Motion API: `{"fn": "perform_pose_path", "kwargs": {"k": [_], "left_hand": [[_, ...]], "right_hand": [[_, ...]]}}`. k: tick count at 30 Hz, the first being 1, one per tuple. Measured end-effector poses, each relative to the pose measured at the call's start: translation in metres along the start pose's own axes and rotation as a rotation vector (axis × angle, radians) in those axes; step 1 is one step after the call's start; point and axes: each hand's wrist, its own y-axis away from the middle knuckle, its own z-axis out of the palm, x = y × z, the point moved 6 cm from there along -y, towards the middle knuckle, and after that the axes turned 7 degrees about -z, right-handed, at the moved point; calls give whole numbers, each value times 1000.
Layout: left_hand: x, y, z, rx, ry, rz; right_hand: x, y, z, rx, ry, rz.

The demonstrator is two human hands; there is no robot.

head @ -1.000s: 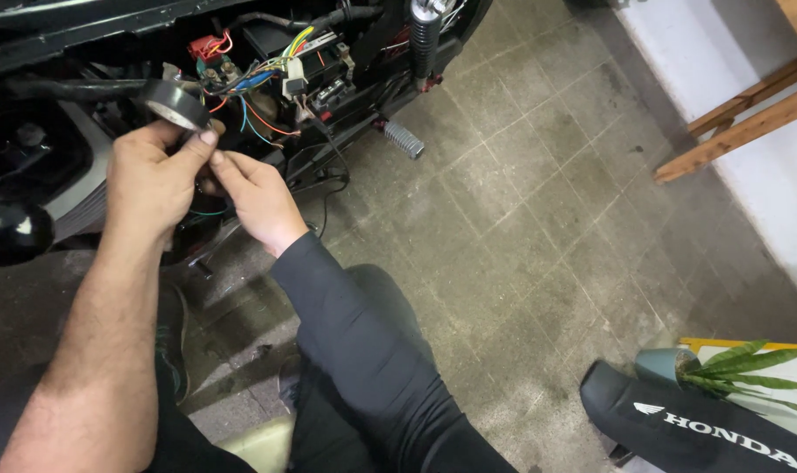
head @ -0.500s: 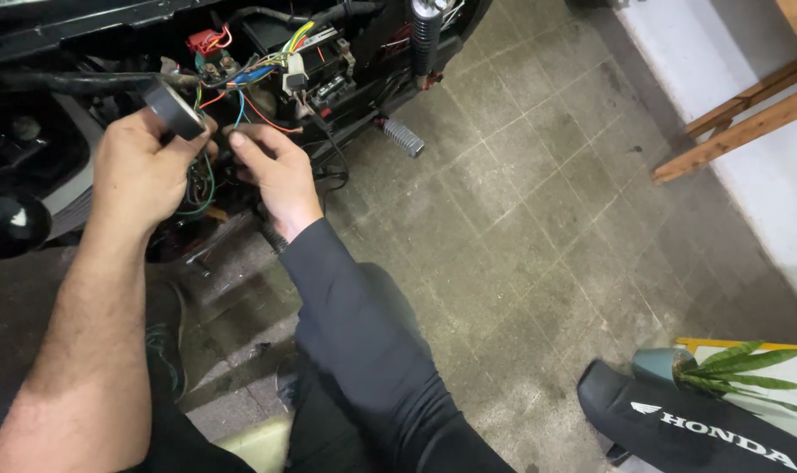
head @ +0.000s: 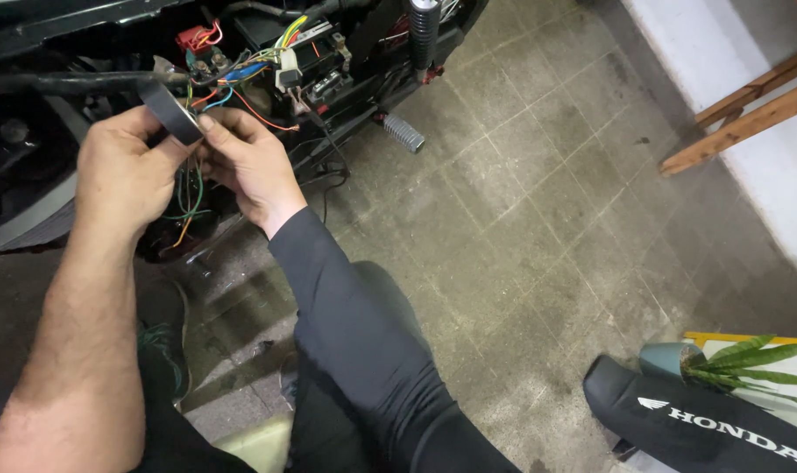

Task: The person wraps electrical wires on a motorcycle with black electrical tape. They then use pliers to strip the insulation from several colored wires and continue working on the wiring harness.

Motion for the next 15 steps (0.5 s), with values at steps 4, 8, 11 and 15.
{"fn": "perform_pose_path", "kwargs": {"k": [4,8,11,15], "left_hand": [[11,4,-2,67,-110,44],[18,7,-3,123,-192,141],[20,8,-2,119,-163,75],[20,8,-1,157,-235,122]], "right_hand": [[-16,4,10,16,18,2],[-23,4,7,18,239,-54],[-29,5,4,-65,338,-112],[-41,9,6,-180,428,-159]]}}
